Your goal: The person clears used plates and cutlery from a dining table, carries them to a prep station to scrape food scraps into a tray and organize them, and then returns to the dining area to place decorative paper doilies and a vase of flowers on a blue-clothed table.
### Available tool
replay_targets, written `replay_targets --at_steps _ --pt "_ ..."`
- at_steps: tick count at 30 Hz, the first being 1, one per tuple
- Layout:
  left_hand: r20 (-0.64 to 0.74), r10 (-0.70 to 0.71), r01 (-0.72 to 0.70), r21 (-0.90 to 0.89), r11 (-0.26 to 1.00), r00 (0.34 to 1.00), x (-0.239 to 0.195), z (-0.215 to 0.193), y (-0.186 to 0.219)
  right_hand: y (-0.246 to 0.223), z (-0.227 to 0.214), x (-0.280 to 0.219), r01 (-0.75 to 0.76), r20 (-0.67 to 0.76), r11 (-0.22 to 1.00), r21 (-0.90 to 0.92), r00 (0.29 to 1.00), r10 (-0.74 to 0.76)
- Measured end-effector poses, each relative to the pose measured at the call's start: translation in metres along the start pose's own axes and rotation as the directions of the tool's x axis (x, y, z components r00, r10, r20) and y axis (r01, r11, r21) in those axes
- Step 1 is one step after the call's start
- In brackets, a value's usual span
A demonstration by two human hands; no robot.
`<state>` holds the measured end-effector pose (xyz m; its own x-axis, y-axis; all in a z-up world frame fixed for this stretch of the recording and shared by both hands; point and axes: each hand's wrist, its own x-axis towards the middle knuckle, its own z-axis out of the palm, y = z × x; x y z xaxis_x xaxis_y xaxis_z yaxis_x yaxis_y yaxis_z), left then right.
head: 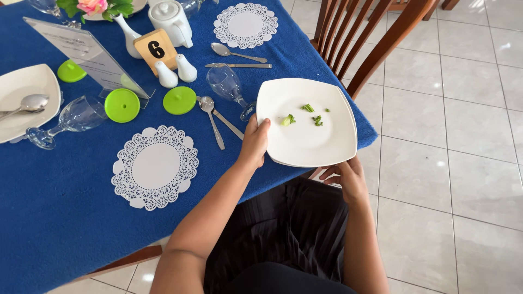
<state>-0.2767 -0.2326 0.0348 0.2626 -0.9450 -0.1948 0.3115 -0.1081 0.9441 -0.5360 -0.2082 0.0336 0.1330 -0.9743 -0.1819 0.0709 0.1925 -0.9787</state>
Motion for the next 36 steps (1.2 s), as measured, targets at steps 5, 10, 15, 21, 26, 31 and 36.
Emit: replay_targets --at_steps 5,10,15,21,26,31,36 --pt "-0.009 0.038 -0.038 -0.038 0.999 0.999 0.011 0.001 -0.011 -0.001 -0.008 -0.004 0.035 0.084 0.999 0.011 0.996 -0.036" --pt "-0.029 0.015 -0.013 0.065 0.998 0.999 0.008 -0.001 -0.009 -0.005 -0.014 -0.007 0.068 0.025 0.998 -0.02 0.997 -0.067" --pt "-0.031 0.017 -0.007 0.298 0.954 0.999 0.007 -0.006 -0.001 -0.011 -0.015 -0.005 0.164 -0.061 0.985 0.044 0.985 -0.161" --pt "0.021 0.1 -0.087 0.692 0.717 0.995 0.004 -0.016 0.019 -0.015 -0.004 -0.001 0.178 -0.135 0.983 -0.039 0.974 -0.182" --pt "0.114 0.227 -0.201 0.889 0.411 0.967 0.004 -0.023 0.028 -0.012 -0.001 0.001 0.219 -0.125 0.968 -0.124 0.964 -0.234" --pt "0.176 0.233 -0.223 0.955 0.197 0.956 0.007 -0.018 0.028 -0.013 0.002 0.0 0.223 -0.152 0.964 -0.143 0.958 -0.244" --pt "0.152 0.275 -0.193 0.973 0.129 0.949 0.007 -0.016 0.029 -0.014 0.004 -0.002 0.235 -0.143 0.951 -0.201 0.953 -0.265"
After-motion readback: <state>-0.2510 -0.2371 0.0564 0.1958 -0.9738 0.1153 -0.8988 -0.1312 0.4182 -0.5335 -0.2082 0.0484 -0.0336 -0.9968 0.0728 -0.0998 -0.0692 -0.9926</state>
